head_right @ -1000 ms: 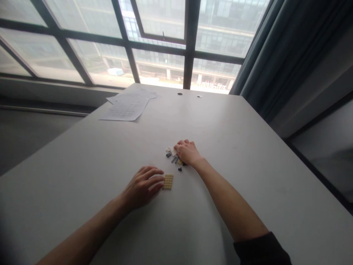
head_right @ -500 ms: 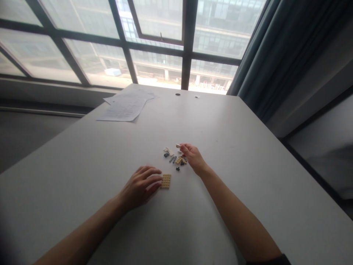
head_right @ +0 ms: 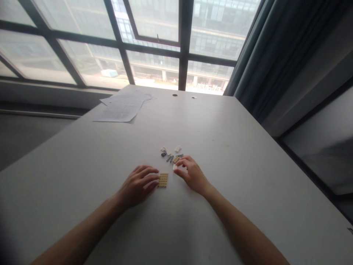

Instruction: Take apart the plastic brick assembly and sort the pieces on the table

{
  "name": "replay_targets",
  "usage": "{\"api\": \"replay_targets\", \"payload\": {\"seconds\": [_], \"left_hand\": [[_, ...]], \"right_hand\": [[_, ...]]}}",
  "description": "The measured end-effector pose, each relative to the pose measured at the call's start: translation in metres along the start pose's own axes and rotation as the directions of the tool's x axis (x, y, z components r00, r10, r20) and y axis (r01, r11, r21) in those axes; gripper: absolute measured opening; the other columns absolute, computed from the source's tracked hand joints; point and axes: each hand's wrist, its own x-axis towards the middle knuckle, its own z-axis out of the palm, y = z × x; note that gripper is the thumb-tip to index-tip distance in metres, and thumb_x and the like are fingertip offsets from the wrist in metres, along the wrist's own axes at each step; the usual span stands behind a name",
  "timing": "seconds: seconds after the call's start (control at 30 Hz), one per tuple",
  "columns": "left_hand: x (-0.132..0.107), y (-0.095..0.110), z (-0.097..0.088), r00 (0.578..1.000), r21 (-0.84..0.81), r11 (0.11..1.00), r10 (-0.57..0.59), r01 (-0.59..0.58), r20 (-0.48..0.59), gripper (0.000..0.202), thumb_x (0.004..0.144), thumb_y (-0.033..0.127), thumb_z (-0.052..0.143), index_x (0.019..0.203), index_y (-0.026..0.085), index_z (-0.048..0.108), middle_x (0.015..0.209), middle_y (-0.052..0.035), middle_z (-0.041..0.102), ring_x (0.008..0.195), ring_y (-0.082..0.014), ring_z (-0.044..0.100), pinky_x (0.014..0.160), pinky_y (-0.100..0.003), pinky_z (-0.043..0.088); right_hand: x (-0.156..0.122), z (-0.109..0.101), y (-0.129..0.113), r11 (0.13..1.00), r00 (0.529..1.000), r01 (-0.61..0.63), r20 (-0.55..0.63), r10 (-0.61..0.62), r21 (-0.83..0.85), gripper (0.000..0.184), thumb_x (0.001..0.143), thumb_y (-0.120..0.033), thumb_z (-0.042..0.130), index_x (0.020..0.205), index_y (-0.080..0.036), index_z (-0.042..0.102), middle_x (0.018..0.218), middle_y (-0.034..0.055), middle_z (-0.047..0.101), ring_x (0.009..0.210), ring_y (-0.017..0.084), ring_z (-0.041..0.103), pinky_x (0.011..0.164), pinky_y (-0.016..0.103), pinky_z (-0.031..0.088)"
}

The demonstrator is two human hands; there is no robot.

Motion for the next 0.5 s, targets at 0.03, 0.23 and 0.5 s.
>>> {"api": "replay_targets", "payload": {"seconds": [0.03,0.23,0.5], "left_hand": [[0.000,0.000,0.000,1.000,0.001,1.000,0.001,-0.001,-0.003,0.010,0.086,0.022,0.057,0.091,0.021,0.065,0.101,-0.0058,0.066,0.094,-0.0186,0.057,0.086,-0.036,0.044],[0.002,0.001,-0.002,1.000,-0.008,1.000,0.011,-0.011,0.008,0.011,0.086,0.023,0.056,0.094,0.021,0.064,0.102,-0.0062,0.066,0.094,-0.0190,0.057,0.087,-0.037,0.043],[0.003,0.006,-0.006,0.995,-0.040,0.997,0.069,-0.066,0.069,0.021,0.085,0.030,0.058,0.103,0.021,0.063,0.109,-0.0071,0.066,0.100,-0.0211,0.057,0.089,-0.037,0.044]], "right_hand": [[-0.004,0.002,0.002,0.983,0.997,0.072,0.017,-0.071,-0.167,0.026,0.085,-0.044,0.062,0.095,-0.020,0.065,0.106,0.0081,0.060,0.101,0.022,0.053,0.087,0.037,0.043],[-0.018,0.015,0.010,0.805,0.980,0.199,0.123,-0.157,-0.559,0.023,0.085,-0.033,0.064,0.103,-0.020,0.062,0.111,0.0092,0.059,0.106,0.024,0.051,0.094,0.041,0.040],[-0.019,0.014,0.008,0.803,0.984,0.176,0.117,-0.132,-0.569,0.025,0.083,-0.031,0.066,0.104,-0.019,0.061,0.112,0.0085,0.059,0.104,0.024,0.050,0.093,0.039,0.040]]}}
